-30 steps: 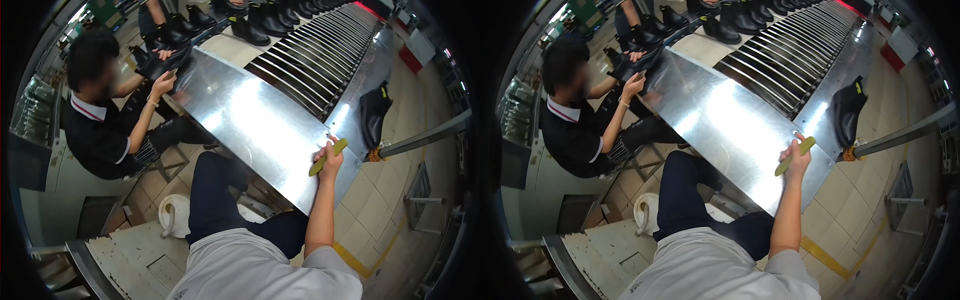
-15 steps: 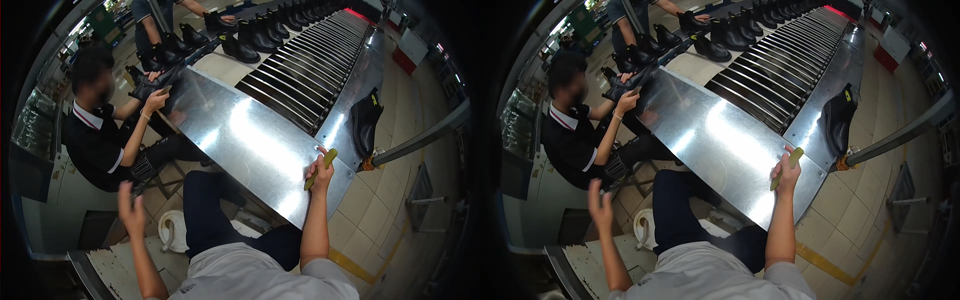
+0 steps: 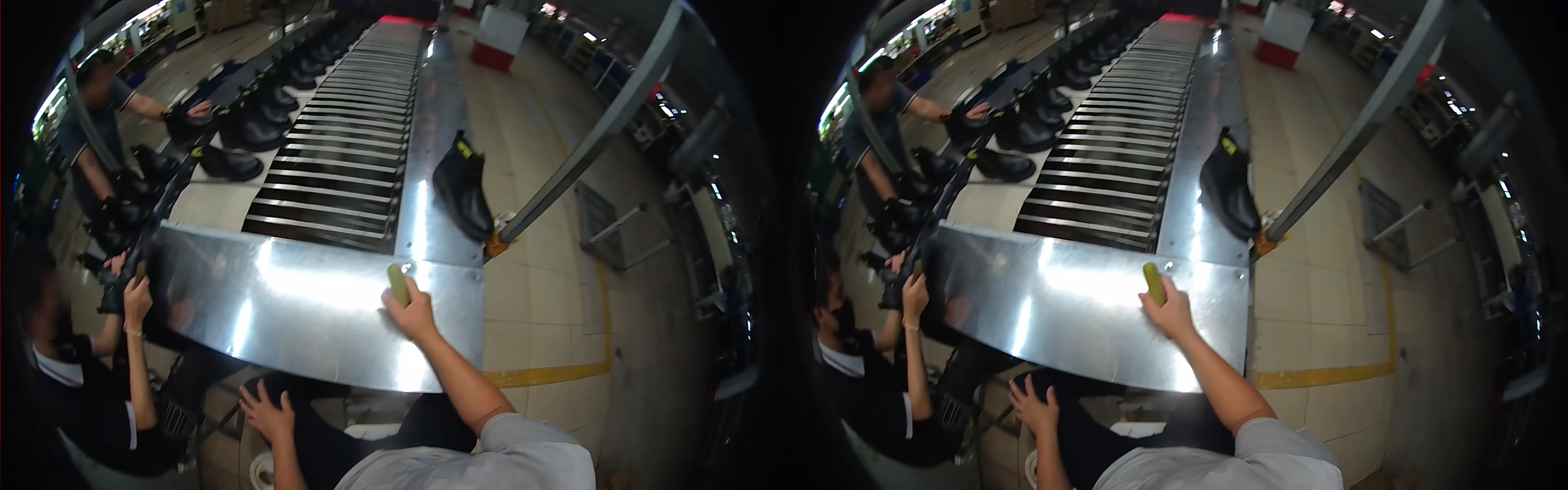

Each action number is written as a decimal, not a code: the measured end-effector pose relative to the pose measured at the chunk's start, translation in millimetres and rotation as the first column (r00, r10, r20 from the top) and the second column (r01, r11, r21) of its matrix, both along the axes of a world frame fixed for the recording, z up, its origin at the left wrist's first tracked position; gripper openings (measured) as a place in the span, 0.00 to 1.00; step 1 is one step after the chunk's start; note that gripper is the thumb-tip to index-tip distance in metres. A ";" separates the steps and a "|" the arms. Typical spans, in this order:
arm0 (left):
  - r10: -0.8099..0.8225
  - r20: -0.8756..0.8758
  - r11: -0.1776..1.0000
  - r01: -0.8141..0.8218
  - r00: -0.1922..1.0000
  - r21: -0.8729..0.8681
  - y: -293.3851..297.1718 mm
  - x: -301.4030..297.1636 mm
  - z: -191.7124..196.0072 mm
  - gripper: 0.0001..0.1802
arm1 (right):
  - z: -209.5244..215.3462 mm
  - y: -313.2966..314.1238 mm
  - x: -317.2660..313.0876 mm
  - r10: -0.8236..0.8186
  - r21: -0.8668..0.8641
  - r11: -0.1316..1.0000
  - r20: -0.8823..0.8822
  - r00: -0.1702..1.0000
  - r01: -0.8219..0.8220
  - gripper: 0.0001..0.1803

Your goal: The person uses a green-handled brush to polish black leather boots on a metal workbench. They handle the boots one at a time, rotating them to cover different surfaces, and place finished boots on a roller conveyor.

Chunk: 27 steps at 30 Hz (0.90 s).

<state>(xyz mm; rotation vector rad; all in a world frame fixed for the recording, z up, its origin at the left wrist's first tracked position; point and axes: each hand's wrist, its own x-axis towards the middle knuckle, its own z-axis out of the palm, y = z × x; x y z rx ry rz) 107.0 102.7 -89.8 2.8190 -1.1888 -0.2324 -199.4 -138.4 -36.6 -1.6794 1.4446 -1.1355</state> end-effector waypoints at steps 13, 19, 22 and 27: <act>-0.170 -0.173 0.961 0.124 0.970 -0.249 -26.9 26.6 -28.3 0.27 | 6.0 8.9 9.1 -0.050 0.092 0.995 0.091 0.995 0.042 0.22; -0.102 -0.247 0.963 0.034 0.964 -0.266 -24.4 28.1 -19.5 0.25 | 8.6 3.1 18.5 -0.016 0.156 0.988 0.192 0.981 -0.015 0.22; -0.163 -0.254 0.775 -0.036 0.953 -0.631 -19.5 47.9 -30.7 0.16 | 1.8 -0.7 18.4 -0.006 0.101 0.995 0.207 0.978 -0.016 0.22; 0.032 0.303 0.676 0.203 0.952 -0.709 -25.9 124.9 31.5 0.19 | 11.7 6.7 17.3 -0.009 0.101 0.995 0.188 0.982 -0.010 0.21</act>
